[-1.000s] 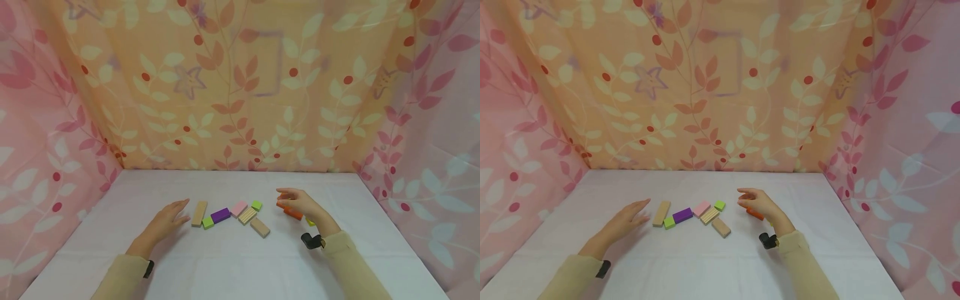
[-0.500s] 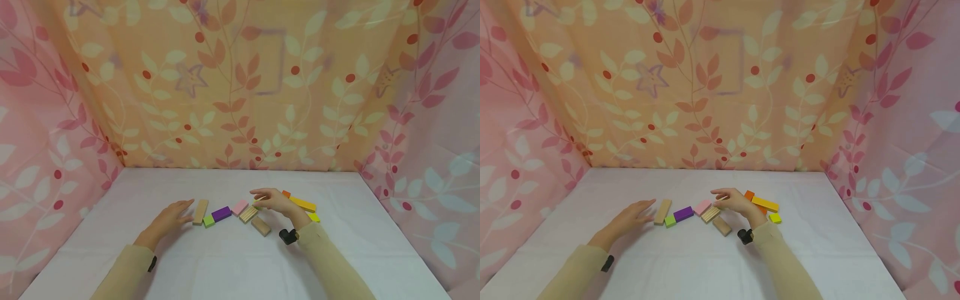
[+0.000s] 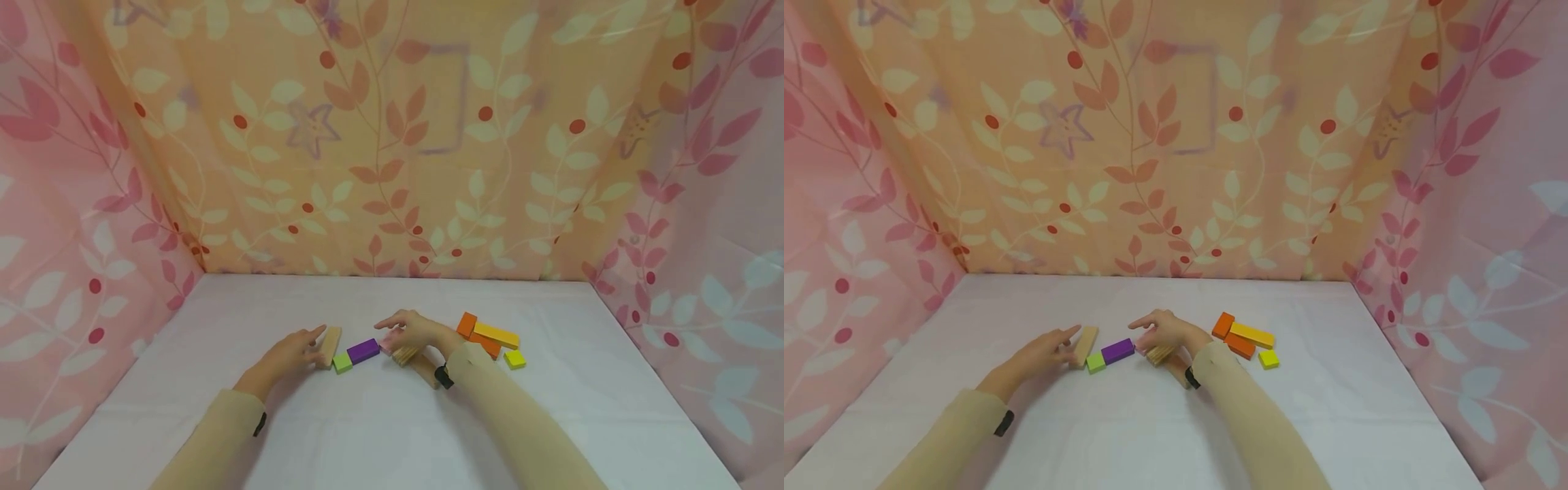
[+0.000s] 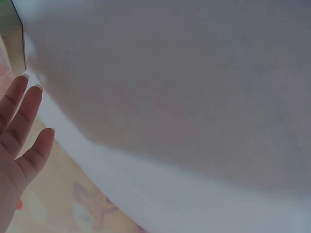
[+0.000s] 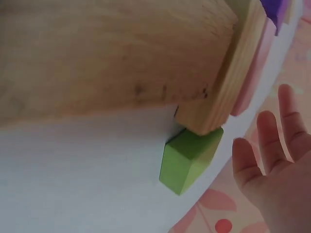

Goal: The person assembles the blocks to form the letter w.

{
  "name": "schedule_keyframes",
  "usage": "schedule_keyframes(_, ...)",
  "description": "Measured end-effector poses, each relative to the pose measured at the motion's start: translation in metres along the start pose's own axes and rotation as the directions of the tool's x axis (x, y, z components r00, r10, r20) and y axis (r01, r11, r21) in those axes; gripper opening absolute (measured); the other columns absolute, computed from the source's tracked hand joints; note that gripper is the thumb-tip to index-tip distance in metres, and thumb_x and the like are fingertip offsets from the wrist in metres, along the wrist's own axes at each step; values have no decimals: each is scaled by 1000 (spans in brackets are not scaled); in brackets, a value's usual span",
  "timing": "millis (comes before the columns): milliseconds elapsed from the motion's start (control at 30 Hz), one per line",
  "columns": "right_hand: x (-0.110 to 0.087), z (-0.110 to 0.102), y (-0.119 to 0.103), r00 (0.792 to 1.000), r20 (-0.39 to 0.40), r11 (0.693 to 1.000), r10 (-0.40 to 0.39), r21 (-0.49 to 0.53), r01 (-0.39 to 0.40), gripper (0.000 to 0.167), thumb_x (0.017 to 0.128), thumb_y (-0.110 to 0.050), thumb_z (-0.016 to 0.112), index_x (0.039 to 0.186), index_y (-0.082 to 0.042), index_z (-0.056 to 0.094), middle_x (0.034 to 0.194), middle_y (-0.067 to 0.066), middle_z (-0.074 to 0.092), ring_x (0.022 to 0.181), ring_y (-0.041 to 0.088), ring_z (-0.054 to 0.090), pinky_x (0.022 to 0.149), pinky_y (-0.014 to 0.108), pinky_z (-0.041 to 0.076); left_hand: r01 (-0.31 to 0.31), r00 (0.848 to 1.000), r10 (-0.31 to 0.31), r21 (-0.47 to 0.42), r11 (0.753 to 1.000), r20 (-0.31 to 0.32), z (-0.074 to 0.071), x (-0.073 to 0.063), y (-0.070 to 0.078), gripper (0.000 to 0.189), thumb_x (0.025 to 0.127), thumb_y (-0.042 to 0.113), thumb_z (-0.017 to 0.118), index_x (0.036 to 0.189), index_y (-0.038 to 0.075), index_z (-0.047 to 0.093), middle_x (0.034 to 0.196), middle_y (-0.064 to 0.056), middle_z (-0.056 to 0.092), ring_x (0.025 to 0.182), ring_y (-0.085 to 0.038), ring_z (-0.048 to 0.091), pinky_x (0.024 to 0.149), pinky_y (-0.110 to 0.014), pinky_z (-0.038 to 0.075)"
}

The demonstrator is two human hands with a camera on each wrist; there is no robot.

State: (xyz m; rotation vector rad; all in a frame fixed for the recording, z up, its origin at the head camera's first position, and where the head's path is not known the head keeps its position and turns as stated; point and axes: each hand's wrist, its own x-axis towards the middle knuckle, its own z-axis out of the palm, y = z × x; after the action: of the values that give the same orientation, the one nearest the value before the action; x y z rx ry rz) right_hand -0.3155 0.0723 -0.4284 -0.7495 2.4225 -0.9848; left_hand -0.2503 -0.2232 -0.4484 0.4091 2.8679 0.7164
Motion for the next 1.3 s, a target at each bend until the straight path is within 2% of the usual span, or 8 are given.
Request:
schedule_keyframes(167,11,8,-1,1000,7,998,-16,-57,17,44,83,-20,79,125,-18,68,121,7,55,110,24,38,94,45,34,40,999,-40,-13,999,30,2,3,1,74,89,32,69,149,4,36,108,-13,60,101,-30,56,93,-53,42)
schedule_keyframes(367,17,14,-2,998,34,996,53,-77,-51,42,82,-24,79,123,-25,69,117,-4,51,111,20,36,94,45,34,55,997,-53,-24,998,54,4,6,4,73,89,31,70,148,4,38,96,-8,59,88,-22,54,87,-48,44)
schedule_keyframes(533,22,16,-5,995,48,992,90,-92,-86,42,80,-23,81,121,-27,70,116,-3,52,110,20,38,93,45,35,74,995,-72,-30,997,62,5,6,5,72,89,33,69,149,8,38,92,-5,55,83,-19,51,82,-43,43)
schedule_keyframes(700,28,18,-9,987,80,986,139,-101,-131,37,83,-22,79,118,-30,71,121,1,54,110,20,40,94,44,36,85,995,-83,-30,996,53,6,7,3,71,88,36,69,149,12,41,87,-3,50,78,-19,47,75,-39,41)
schedule_keyframes(833,34,17,-10,984,90,983,152,-115,-141,31,81,-21,80,110,-30,73,116,1,54,107,20,41,92,43,37,78,996,-78,-14,997,50,8,9,1,71,88,39,69,148,13,42,89,-4,51,79,-19,48,78,-41,43)
schedule_keyframes(1033,41,15,-9,988,96,977,121,-187,-102,23,79,-24,82,100,-26,74,109,-1,54,106,18,43,94,44,36,68,996,-71,42,997,63,8,13,0,69,88,39,68,147,12,44,94,-5,53,80,-18,50,81,-45,45)
schedule_keyframes(1200,47,11,-3,989,133,983,58,-181,-33,23,83,-20,79,105,-19,71,102,-3,59,98,13,51,91,34,41,62,996,-66,61,996,66,7,11,4,67,88,39,68,145,9,47,94,-5,52,80,-18,49,80,-44,45)
schedule_keyframes(1300,50,5,-1,992,124,989,19,-151,0,23,85,-13,75,107,-13,68,98,-3,62,92,12,56,87,30,45,80,994,-84,61,995,67,7,11,5,67,88,40,68,145,10,47,93,-4,51,80,-18,49,80,-43,44)
